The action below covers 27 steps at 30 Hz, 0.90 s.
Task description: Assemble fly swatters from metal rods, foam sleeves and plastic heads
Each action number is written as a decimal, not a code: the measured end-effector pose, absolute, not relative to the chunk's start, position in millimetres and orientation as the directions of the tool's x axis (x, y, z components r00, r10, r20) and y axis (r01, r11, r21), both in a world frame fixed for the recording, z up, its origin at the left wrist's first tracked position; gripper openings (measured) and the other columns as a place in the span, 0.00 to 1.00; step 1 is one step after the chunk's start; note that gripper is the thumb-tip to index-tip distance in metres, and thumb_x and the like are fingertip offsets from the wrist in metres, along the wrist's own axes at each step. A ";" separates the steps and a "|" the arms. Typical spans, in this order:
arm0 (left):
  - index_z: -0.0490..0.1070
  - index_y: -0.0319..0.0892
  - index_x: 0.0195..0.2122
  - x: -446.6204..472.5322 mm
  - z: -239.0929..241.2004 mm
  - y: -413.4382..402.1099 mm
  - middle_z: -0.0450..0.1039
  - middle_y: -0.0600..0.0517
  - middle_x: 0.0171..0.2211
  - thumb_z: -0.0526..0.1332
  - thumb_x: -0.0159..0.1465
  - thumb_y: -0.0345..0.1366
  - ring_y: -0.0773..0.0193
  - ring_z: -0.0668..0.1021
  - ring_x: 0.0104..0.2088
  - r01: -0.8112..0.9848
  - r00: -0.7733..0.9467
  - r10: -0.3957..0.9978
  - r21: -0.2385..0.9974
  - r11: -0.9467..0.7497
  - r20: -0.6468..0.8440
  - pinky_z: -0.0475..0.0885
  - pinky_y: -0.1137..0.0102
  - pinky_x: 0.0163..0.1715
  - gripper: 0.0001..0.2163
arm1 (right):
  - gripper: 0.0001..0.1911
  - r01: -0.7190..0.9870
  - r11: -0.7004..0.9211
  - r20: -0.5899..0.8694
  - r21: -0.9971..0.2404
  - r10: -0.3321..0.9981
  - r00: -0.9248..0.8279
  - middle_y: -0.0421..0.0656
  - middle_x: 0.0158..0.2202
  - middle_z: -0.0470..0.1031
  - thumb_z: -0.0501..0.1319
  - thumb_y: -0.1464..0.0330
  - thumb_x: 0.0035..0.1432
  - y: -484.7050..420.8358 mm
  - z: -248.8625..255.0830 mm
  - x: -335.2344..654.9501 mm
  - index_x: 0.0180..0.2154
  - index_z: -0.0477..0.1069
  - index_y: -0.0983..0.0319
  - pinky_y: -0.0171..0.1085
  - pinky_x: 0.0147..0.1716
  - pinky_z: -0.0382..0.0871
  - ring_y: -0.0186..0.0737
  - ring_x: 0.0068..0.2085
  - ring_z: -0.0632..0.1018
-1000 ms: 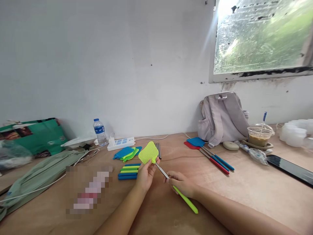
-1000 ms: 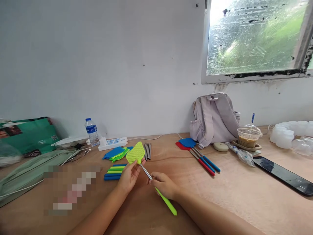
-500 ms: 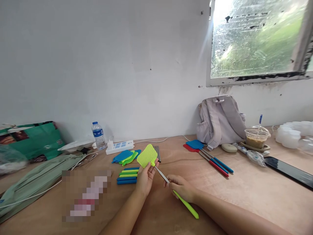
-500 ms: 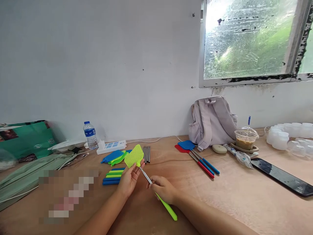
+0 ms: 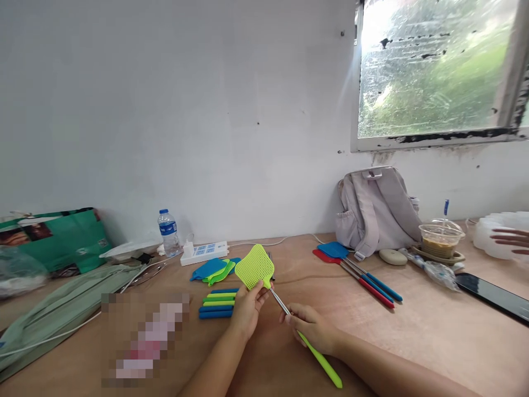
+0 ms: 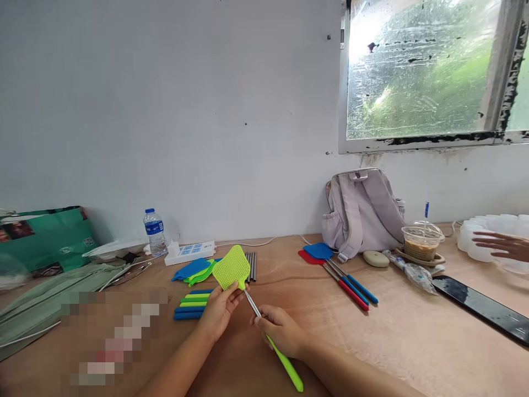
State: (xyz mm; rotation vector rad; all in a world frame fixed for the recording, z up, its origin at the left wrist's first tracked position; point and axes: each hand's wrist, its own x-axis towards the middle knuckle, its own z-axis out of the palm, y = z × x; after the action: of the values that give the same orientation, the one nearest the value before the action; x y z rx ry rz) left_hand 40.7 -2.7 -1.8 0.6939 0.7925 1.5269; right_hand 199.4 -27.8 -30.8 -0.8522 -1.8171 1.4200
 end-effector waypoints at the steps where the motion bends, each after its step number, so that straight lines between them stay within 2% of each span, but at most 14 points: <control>1: 0.70 0.36 0.32 38.9 -1.5 -2.3 0.76 0.47 0.27 0.63 0.50 0.24 0.62 0.79 0.29 -0.567 -0.099 0.995 0.823 -0.036 -0.025 0.74 0.70 0.32 0.08 | 0.13 0.091 0.194 0.110 -0.977 0.817 -0.566 0.30 0.13 0.56 0.51 0.58 0.53 -27.6 -31.1 199.8 0.31 0.61 0.62 0.29 0.15 0.50 0.27 0.14 0.60; 6: 0.71 0.36 0.26 37.7 0.9 -2.8 0.76 0.48 0.26 0.65 0.47 0.24 0.66 0.77 0.26 -0.531 -0.075 0.996 0.847 0.004 -0.051 0.73 0.70 0.31 0.06 | 0.14 0.093 0.173 0.093 -0.980 0.825 -0.558 0.31 0.14 0.57 0.52 0.56 0.54 -27.6 -31.4 200.7 0.32 0.61 0.61 0.29 0.15 0.50 0.28 0.15 0.60; 15: 0.70 0.35 0.26 43.9 -0.9 -2.9 0.75 0.48 0.25 0.63 0.49 0.23 0.65 0.77 0.25 -0.544 -0.042 0.996 0.838 0.042 -0.077 0.73 0.71 0.29 0.04 | 0.15 0.107 0.168 0.082 -0.980 0.830 -0.552 0.30 0.12 0.57 0.52 0.55 0.54 -26.4 -30.8 200.9 0.31 0.61 0.62 0.28 0.13 0.48 0.27 0.12 0.58; 21: 0.67 0.36 0.21 36.0 1.9 -3.6 0.72 0.50 0.20 0.59 0.51 0.22 0.66 0.76 0.23 -0.594 0.014 0.984 0.790 0.150 -0.177 0.73 0.71 0.27 0.05 | 0.15 0.098 0.143 0.059 -0.985 0.807 -0.587 0.29 0.12 0.55 0.53 0.56 0.54 -24.2 -30.6 197.5 0.32 0.64 0.63 0.28 0.14 0.48 0.26 0.13 0.58; 24: 0.68 0.36 0.24 35.7 1.4 -4.2 0.72 0.52 0.21 0.61 0.50 0.23 0.68 0.74 0.20 -0.625 0.002 0.984 0.768 0.139 -0.177 0.73 0.73 0.23 0.03 | 0.16 0.114 0.133 0.039 -0.985 0.800 -0.598 0.30 0.13 0.55 0.54 0.56 0.53 -24.6 -28.9 197.4 0.31 0.64 0.63 0.28 0.14 0.49 0.26 0.14 0.59; 27: 0.70 0.36 0.28 32.7 4.5 -3.5 0.72 0.53 0.23 0.65 0.47 0.24 0.69 0.74 0.21 -0.602 -0.044 0.995 0.798 0.043 -0.087 0.72 0.74 0.21 0.08 | 0.16 0.087 0.118 0.043 -0.989 0.801 -0.597 0.31 0.16 0.57 0.57 0.55 0.51 -24.6 -26.1 201.1 0.31 0.64 0.63 0.28 0.15 0.51 0.25 0.15 0.60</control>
State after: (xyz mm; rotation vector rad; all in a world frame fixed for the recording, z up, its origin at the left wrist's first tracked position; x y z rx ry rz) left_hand 32.7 -3.5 4.5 0.6429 0.8016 1.4463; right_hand 201.1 -24.6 -26.1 -0.8620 -1.8004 1.5294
